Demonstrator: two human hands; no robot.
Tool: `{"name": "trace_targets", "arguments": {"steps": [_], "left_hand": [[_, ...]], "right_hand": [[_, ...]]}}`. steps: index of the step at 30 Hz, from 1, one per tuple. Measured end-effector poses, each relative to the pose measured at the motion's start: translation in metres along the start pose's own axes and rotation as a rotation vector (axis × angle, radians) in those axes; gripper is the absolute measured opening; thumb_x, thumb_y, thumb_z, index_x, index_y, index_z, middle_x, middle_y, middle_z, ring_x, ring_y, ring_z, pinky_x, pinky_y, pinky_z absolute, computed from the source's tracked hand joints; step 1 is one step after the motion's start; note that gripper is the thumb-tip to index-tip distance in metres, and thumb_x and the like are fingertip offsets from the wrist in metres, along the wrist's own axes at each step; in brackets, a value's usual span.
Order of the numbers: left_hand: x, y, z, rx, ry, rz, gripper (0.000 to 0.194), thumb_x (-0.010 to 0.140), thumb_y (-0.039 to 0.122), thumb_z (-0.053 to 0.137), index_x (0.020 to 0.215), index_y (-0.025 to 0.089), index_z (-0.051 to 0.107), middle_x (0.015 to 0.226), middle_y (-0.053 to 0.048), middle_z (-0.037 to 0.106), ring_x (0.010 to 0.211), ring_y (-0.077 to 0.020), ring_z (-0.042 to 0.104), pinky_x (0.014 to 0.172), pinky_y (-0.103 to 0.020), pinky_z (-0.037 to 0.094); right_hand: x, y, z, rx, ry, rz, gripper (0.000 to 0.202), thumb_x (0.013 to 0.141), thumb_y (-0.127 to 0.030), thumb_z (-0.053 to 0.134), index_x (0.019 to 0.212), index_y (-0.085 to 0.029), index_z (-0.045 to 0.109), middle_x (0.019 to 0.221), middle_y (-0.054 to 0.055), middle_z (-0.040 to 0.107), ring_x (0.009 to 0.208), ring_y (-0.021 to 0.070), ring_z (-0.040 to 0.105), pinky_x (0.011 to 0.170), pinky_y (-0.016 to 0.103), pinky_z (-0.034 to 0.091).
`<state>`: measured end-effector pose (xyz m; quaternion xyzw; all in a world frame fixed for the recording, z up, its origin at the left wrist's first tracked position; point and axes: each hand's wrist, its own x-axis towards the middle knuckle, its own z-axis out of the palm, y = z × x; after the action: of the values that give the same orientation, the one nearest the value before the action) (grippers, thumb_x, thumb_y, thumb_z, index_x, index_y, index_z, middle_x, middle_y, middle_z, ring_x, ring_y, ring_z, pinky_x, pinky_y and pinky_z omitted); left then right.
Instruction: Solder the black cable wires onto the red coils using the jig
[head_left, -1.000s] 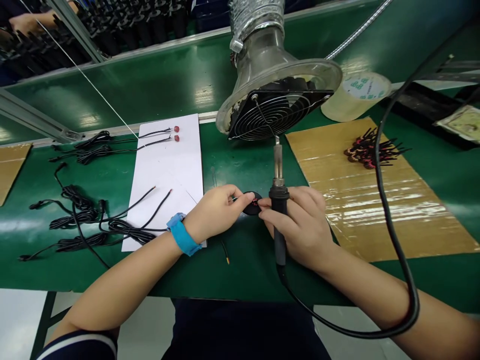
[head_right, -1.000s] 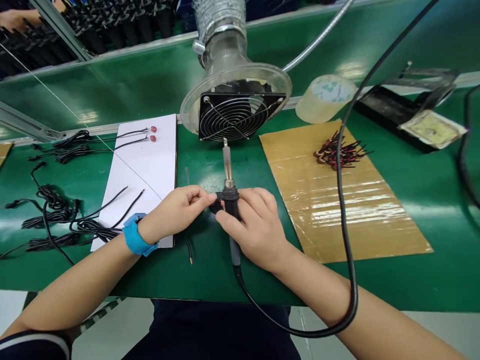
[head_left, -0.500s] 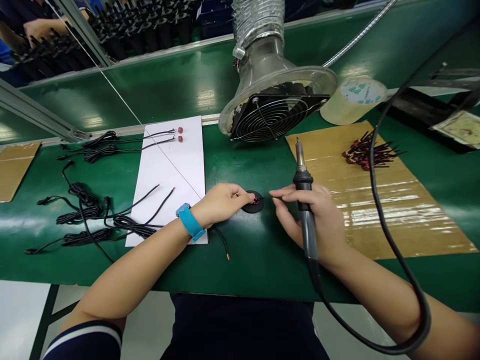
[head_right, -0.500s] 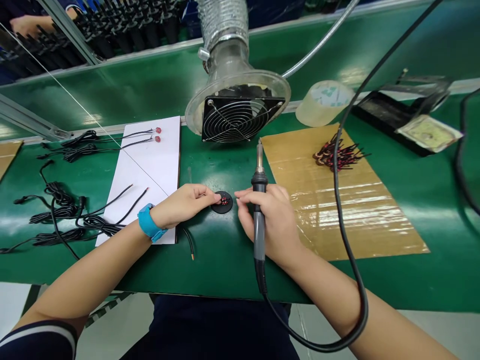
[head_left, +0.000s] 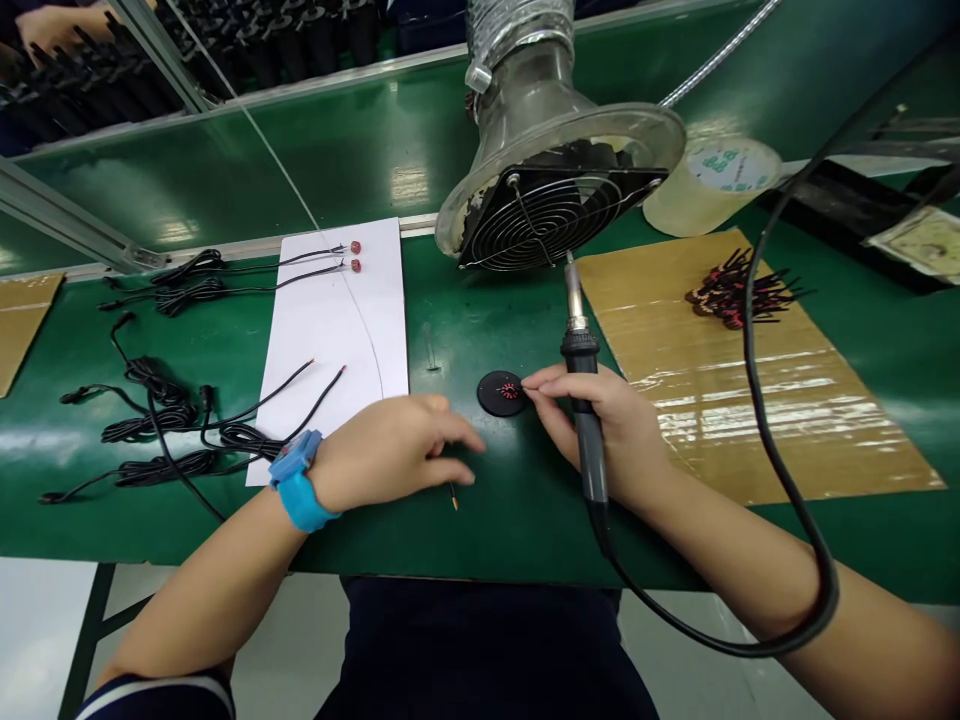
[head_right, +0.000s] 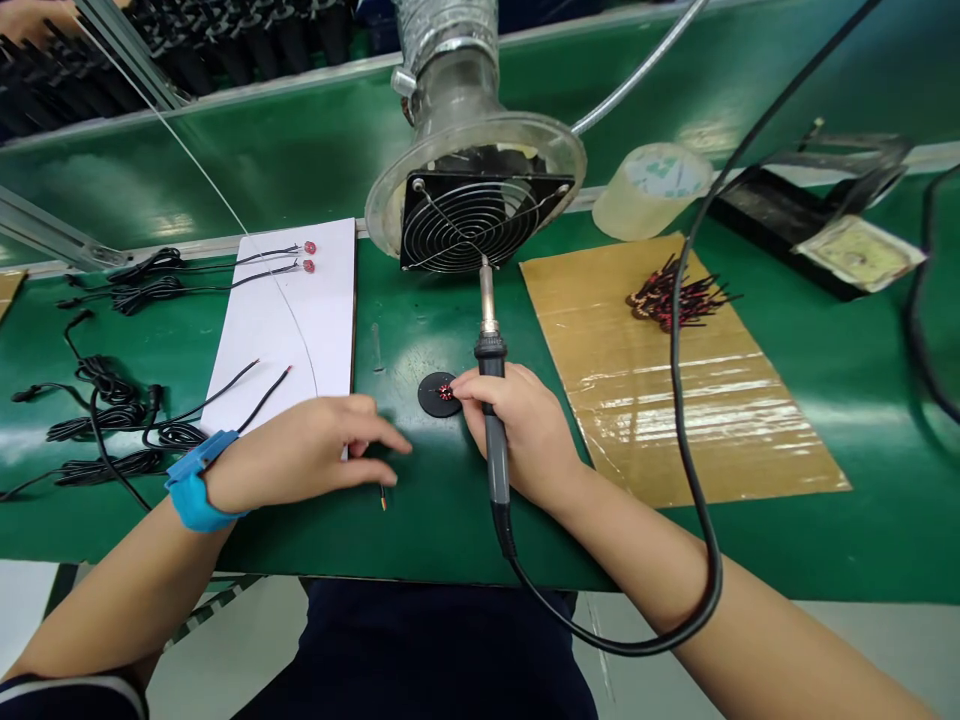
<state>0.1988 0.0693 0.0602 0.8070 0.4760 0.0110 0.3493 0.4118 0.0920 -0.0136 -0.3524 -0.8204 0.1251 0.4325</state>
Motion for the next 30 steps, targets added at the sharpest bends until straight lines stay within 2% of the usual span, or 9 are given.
{"name": "trace_targets", "arguments": {"steps": [3, 5, 7, 12, 15, 19, 21, 25, 30], "left_hand": [[-0.006, -0.007, 0.009, 0.162, -0.150, 0.081, 0.025, 0.073, 0.030, 0.069, 0.098, 0.026, 0.068, 0.083, 0.000, 0.054, 0.064, -0.0102, 0.053, 0.054, -0.022, 0.036], [-0.004, -0.010, 0.015, 0.222, -0.133, 0.091, 0.012, 0.078, 0.030, 0.064, 0.088, 0.025, 0.069, 0.086, 0.000, 0.055, 0.064, -0.0107, 0.054, 0.054, -0.023, 0.037], [-0.002, -0.012, 0.019, 0.246, -0.112, 0.111, 0.011, 0.081, 0.030, 0.060, 0.084, 0.024, 0.069, 0.091, -0.001, 0.055, 0.067, -0.0112, 0.055, 0.055, -0.024, 0.038], [-0.002, -0.017, 0.017, 0.273, -0.076, 0.140, 0.013, 0.080, 0.026, 0.061, 0.090, 0.023, 0.068, 0.098, -0.002, 0.058, 0.070, -0.0127, 0.057, 0.059, -0.025, 0.041], [-0.002, -0.020, 0.016, 0.226, 0.065, 0.154, 0.015, 0.084, 0.023, 0.055, 0.086, 0.022, 0.070, 0.088, -0.002, 0.062, 0.073, -0.0138, 0.059, 0.062, -0.025, 0.043], [0.000, -0.014, 0.019, -0.050, 0.488, 0.185, 0.018, 0.083, 0.029, 0.058, 0.093, 0.022, 0.071, 0.075, -0.002, 0.064, 0.069, -0.0117, 0.059, 0.062, -0.022, 0.045], [0.000, -0.010, 0.021, -0.192, 0.597, 0.171, 0.017, 0.080, 0.029, 0.062, 0.092, 0.022, 0.072, 0.070, -0.001, 0.064, 0.063, -0.0097, 0.058, 0.058, -0.020, 0.045], [0.000, -0.006, 0.024, -0.334, 0.620, 0.131, 0.012, 0.075, 0.025, 0.067, 0.085, 0.020, 0.074, 0.066, -0.001, 0.065, 0.059, -0.0094, 0.056, 0.056, -0.020, 0.045], [0.001, -0.008, 0.028, -0.383, 0.569, 0.090, 0.013, 0.076, 0.025, 0.067, 0.086, 0.021, 0.074, 0.067, -0.001, 0.065, 0.061, -0.0102, 0.056, 0.056, -0.021, 0.044]], "right_hand": [[-0.005, 0.005, -0.002, -0.075, -0.030, -0.097, 0.026, 0.080, -0.007, 0.053, 0.096, -0.026, 0.048, 0.094, 0.001, 0.066, 0.080, 0.0137, 0.065, 0.067, 0.028, 0.056], [-0.009, 0.008, -0.003, -0.158, -0.036, -0.163, 0.024, 0.081, -0.008, 0.051, 0.098, -0.026, 0.051, 0.098, 0.001, 0.066, 0.084, 0.0138, 0.065, 0.068, 0.027, 0.056], [-0.013, 0.012, -0.004, -0.249, -0.031, -0.219, 0.024, 0.081, -0.010, 0.052, 0.099, -0.026, 0.052, 0.101, 0.001, 0.067, 0.086, 0.0139, 0.065, 0.069, 0.025, 0.056], [-0.015, 0.016, -0.005, -0.354, -0.051, -0.294, 0.024, 0.080, -0.013, 0.054, 0.100, -0.026, 0.053, 0.103, 0.001, 0.067, 0.085, 0.0153, 0.066, 0.066, 0.026, 0.057], [-0.010, 0.010, -0.007, -0.296, -0.025, -0.302, 0.027, 0.077, -0.011, 0.057, 0.099, -0.026, 0.052, 0.103, 0.004, 0.067, 0.085, 0.0174, 0.066, 0.066, 0.029, 0.057], [0.002, -0.012, -0.010, -0.170, 0.075, -0.195, 0.030, 0.072, -0.008, 0.060, 0.095, -0.025, 0.051, 0.101, 0.006, 0.067, 0.084, 0.0194, 0.066, 0.069, 0.035, 0.056], [0.007, -0.026, -0.011, -0.081, 0.097, -0.116, 0.030, 0.072, -0.008, 0.061, 0.093, -0.025, 0.050, 0.095, 0.004, 0.067, 0.082, 0.0187, 0.066, 0.069, 0.036, 0.056], [0.013, -0.047, -0.009, 0.132, 0.079, -0.001, 0.031, 0.072, -0.005, 0.062, 0.092, -0.025, 0.050, 0.090, 0.004, 0.065, 0.081, 0.0177, 0.065, 0.072, 0.036, 0.055], [0.016, -0.057, -0.004, 0.198, 0.076, -0.006, 0.030, 0.072, -0.002, 0.061, 0.090, -0.023, 0.049, 0.088, 0.003, 0.062, 0.080, 0.0158, 0.064, 0.073, 0.036, 0.055]]}}
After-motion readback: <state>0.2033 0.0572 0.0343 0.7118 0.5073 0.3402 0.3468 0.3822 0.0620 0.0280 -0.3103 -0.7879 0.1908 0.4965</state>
